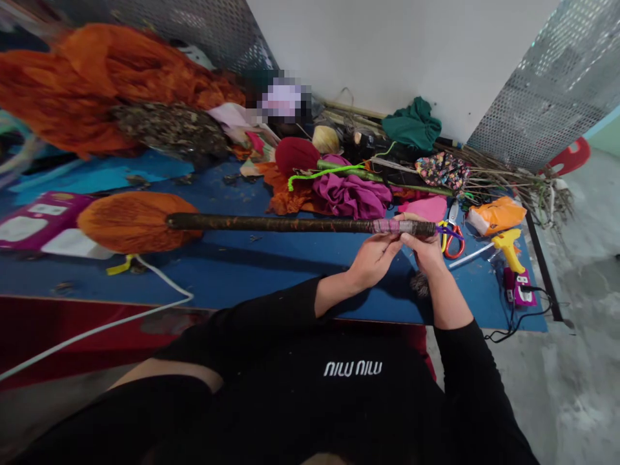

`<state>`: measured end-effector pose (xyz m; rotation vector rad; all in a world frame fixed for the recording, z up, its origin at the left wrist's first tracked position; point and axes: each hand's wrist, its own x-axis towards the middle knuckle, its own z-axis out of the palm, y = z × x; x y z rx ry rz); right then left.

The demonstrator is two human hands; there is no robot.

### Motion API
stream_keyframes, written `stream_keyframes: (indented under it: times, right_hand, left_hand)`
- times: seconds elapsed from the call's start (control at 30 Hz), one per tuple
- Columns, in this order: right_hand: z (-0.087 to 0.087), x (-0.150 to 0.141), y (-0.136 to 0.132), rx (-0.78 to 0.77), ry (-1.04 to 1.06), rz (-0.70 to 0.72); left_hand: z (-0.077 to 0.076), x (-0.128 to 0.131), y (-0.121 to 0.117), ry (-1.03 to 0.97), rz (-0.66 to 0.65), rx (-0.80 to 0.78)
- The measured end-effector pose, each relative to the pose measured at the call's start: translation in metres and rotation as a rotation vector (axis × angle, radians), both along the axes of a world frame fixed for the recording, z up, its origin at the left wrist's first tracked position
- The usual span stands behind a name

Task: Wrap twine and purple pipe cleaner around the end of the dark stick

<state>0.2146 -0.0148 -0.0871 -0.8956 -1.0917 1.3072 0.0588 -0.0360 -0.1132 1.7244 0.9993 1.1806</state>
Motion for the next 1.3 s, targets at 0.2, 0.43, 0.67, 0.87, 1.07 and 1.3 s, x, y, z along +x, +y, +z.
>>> stream_keyframes:
  times: [0.2,0.43,0.67,0.87,1.07,1.3]
  right_hand:
    - [0.002,-0.011,-0.001,-0.022,0.029,-0.002]
    - [0.001,-0.013,-0.001,0.02,0.066,0.003]
    - [0.0,-0.016,-0.001,-0.035,0.065,-0.041]
    - [-0.005,-0.016,-0.002,-0.045,0.068,-0.088]
    - [-0.002,-0.016,-0.003,-0.062,0.055,-0.098]
    - [0.002,-0.018,-0.005,-0.041,0.084,-0.1]
  left_hand:
    - [0.005,-0.009,0.002,0.271,0.004,0.009]
    - [0.04,-0.051,-0.027,0.528,0.36,0.797]
    - [0.07,-0.06,0.016,0.797,0.169,0.642]
    - [0.065,-0.068,0.022,0.908,0.018,0.664]
    - [0.056,-0.067,0.018,0.75,0.095,0.76]
    - [0.053,-0.062,0.019,0.657,0.185,0.887]
